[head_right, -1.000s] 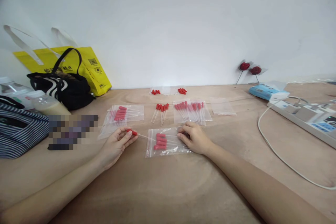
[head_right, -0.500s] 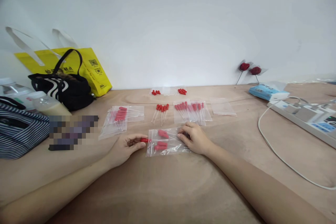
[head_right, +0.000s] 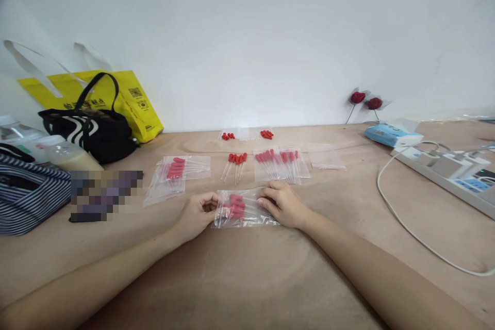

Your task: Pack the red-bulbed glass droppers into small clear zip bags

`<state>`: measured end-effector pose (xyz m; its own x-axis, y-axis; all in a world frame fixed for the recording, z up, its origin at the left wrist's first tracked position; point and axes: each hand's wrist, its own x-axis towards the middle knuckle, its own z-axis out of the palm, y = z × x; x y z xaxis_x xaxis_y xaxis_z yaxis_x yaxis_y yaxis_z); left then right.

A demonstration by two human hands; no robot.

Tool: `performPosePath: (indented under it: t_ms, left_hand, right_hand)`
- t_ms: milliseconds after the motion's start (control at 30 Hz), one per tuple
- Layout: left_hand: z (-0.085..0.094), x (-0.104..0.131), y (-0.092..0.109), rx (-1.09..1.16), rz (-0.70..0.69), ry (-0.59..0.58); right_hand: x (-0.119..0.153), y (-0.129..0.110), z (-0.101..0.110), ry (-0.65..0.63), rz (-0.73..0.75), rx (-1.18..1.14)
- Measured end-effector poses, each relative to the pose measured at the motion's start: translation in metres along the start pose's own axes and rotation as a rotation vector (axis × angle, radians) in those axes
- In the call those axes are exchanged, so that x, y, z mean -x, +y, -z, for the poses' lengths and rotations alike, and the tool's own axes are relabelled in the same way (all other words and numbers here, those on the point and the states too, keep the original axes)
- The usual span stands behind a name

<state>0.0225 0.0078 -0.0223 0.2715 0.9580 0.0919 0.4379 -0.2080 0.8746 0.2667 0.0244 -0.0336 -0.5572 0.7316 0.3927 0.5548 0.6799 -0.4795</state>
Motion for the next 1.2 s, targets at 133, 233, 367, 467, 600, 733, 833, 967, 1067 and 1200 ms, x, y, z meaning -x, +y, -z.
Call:
performPosePath:
  t_ms: [133,233,367,467,600,733,833,967,1067,1200]
  left_hand:
    - [0.000,-0.001,-0.002,-0.031,-0.026,-0.045]
    - [0.000,-0.001,-0.003,-0.028,-0.056,-0.088]
    - [-0.002,-0.001,-0.004,-0.070,-0.058,-0.095]
    - [-0.001,-0.001,0.001,-0.080,-0.070,-0.131]
    - [0.003,0.000,0.010,-0.171,-0.109,-0.145]
    - [0.002,0.001,0.011,-0.239,-0.152,-0.121]
    - [-0.001,0.002,0.011,-0.255,-0.113,-0.086]
    - [0.001,0.001,0.010,-0.171,-0.078,0.019]
    - [0.007,-0.003,0.008,0.012,0.019,0.163]
    - [0.013,-0.015,0.008,0.036,0.141,0.093]
  right_hand:
    - [0.000,-0.001,0.000,0.004,-0.007,0.016]
    - [0.000,-0.001,0.000,0.003,-0.013,0.023]
    - [0.000,0.000,0.000,0.010,-0.007,0.016]
    - [0.000,0.000,0.000,0.006,-0.006,0.017]
    - [0.000,0.000,0.001,0.002,-0.002,0.012]
    - [0.000,0.000,0.001,0.001,-0.001,0.015]
    - [0.000,0.000,0.001,-0.005,-0.002,0.020]
    - [0.000,-0.001,0.001,-0.004,0.004,0.010]
    - [0.000,-0.002,0.002,0.004,0.001,-0.009]
    - [0.000,-0.002,0.002,0.011,-0.005,-0.002]
